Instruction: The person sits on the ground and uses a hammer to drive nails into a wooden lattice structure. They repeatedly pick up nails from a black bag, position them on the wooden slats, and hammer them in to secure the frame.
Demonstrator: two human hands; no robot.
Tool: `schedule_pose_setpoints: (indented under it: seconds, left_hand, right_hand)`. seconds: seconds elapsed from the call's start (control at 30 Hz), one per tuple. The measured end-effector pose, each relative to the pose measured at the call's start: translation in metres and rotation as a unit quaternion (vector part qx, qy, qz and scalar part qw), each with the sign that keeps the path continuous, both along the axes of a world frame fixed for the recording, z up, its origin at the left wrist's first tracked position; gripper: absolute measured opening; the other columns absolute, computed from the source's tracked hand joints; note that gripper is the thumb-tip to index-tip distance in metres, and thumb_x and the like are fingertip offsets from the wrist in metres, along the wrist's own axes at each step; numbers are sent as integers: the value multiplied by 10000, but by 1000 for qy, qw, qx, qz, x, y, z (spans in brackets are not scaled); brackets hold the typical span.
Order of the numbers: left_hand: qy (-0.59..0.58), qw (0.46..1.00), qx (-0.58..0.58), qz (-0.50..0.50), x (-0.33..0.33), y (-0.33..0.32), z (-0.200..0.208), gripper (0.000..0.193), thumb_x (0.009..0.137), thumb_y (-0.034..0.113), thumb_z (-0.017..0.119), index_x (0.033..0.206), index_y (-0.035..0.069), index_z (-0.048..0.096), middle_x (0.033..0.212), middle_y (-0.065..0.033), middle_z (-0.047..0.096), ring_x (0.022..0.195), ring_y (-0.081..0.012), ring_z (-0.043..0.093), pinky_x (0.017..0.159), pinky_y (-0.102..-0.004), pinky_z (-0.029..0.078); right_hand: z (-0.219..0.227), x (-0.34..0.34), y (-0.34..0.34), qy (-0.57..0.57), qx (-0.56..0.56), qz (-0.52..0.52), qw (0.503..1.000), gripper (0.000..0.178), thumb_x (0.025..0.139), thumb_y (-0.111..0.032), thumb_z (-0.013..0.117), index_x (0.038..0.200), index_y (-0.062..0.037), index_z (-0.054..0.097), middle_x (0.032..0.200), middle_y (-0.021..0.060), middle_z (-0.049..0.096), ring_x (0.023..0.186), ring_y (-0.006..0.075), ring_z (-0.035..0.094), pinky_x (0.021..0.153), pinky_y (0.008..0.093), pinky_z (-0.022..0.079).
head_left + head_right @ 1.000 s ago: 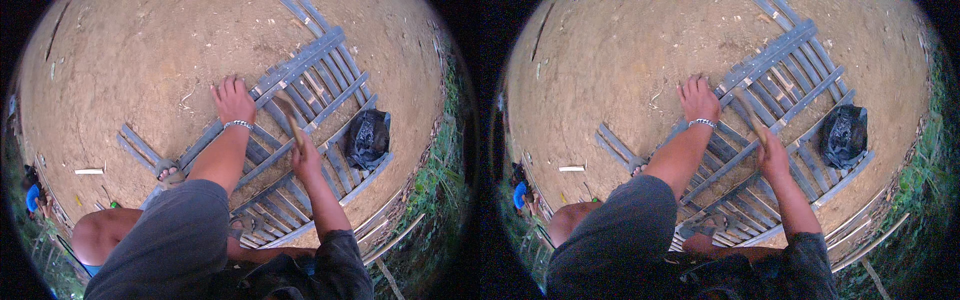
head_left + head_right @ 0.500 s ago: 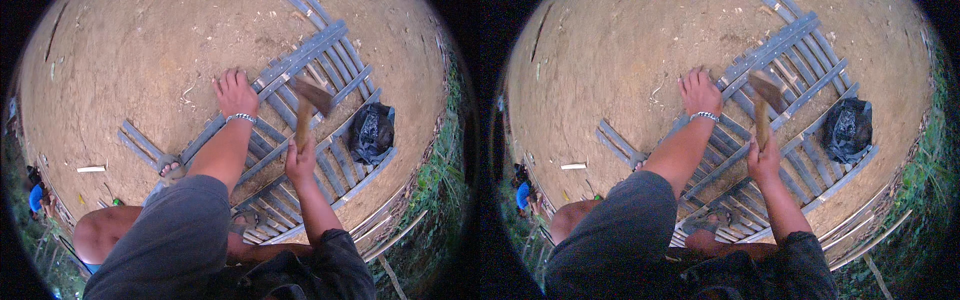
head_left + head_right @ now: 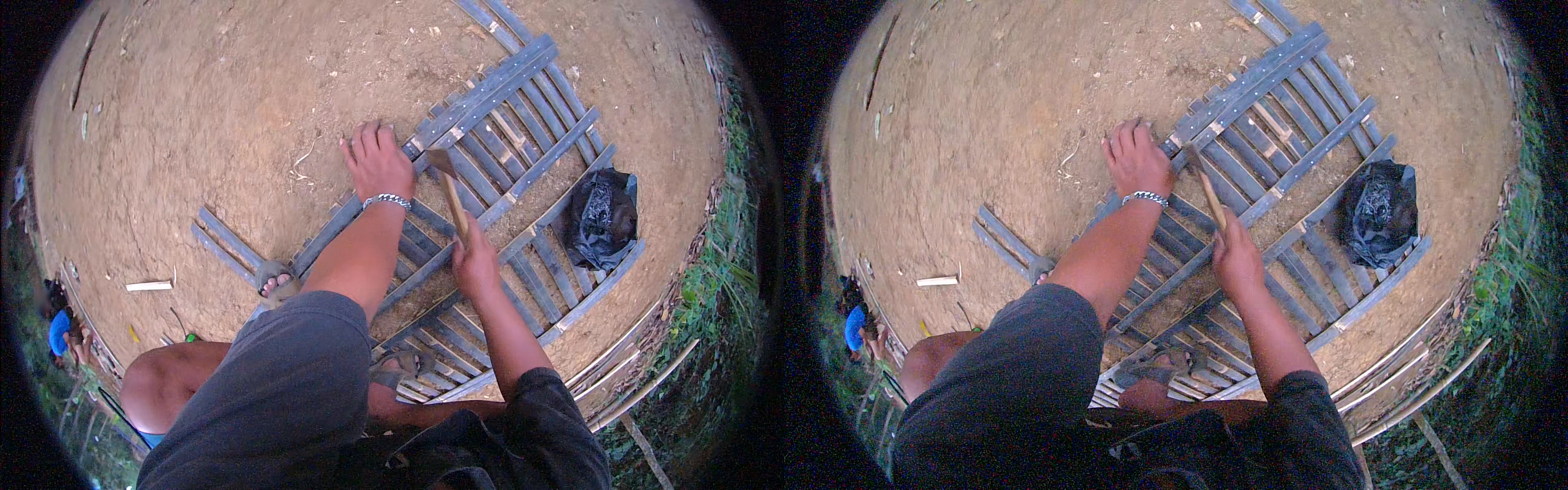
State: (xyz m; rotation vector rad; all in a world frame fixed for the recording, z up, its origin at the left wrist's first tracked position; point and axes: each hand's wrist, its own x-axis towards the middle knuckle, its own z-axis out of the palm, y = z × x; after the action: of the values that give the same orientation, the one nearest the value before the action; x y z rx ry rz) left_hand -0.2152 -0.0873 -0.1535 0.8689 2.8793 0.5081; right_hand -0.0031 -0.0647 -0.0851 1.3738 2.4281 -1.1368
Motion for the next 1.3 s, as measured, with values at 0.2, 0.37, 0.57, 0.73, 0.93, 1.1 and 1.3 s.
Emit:
schedule_pose_setpoints:
  seconds: [0.2, 0.37, 0.57, 0.73, 0.93, 1.1, 1.3]
  left_hand:
    - [3, 1000, -4, -5, 3, 5, 2, 333, 910, 138, 568, 1235, 77, 605, 1381, -103, 555, 1379, -296, 450, 1203, -555, 262]
    - [-6, 1000, -4, -4, 2, 6, 3, 333, 916, 149, 569, 1240, 79, 605, 1389, -107, 552, 1380, -297, 448, 1207, -555, 258]
    - [-13, 1000, -13, -1, 0, 0, 0, 337, 919, 157, 569, 1244, 77, 608, 1390, -113, 552, 1392, -300, 439, 1211, -559, 250]
    - [-13, 1000, -7, -2, 1, 4, 3, 352, 923, 161, 560, 1258, 67, 609, 1399, -117, 548, 1396, -300, 433, 1213, -560, 243]
    - [-7, 1000, 5, 3, -1, 3, 1, 359, 922, 164, 557, 1261, 63, 617, 1401, -116, 549, 1396, -299, 432, 1215, -555, 233]
    - [-7, 1000, 0, -3, -1, 4, 4, 364, 910, 158, 571, 1259, 67, 619, 1384, -116, 554, 1394, -303, 432, 1216, -549, 236]
    - [1, 1000, 9, -3, -2, 3, 1, 352, 893, 152, 591, 1235, 71, 616, 1388, -115, 552, 1395, -307, 432, 1213, -550, 250]
  right_hand:
    - [2, 20, -13, 179, 11, -115, 977, 484, 976, -98, 591, 1440, -21, 481, 1317, 255, 630, 1197, 439, 637, 1052, 459, 480]
    - [7, -4, -8, 37, -1, -56, 998, 495, 971, -136, 629, 1430, -19, 484, 1274, 282, 639, 1179, 475, 625, 1002, 489, 501]
    - [-6, 34, -32, 105, -68, -166, 978, 404, 996, -209, 636, 1336, -21, 521, 1099, 239, 658, 990, 397, 673, 901, 494, 531]
    - [5, 7, -72, 267, -324, -434, 797, 319, 1040, -189, 582, 1298, -92, 422, 917, 109, 602, 725, 225, 634, 606, 393, 555]
    - [2, -53, -86, 252, -414, -448, 751, 333, 1055, -169, 556, 1311, -131, 346, 841, 60, 547, 599, 165, 555, 509, 337, 505]
    - [14, -72, -88, 288, -378, -443, 760, 291, 1057, -173, 560, 1259, -110, 360, 832, 63, 545, 599, 167, 552, 515, 338, 500]
    - [23, -79, -97, 333, -364, -494, 716, 287, 1053, -194, 575, 1233, -104, 371, 820, 53, 556, 603, 158, 566, 518, 321, 499]
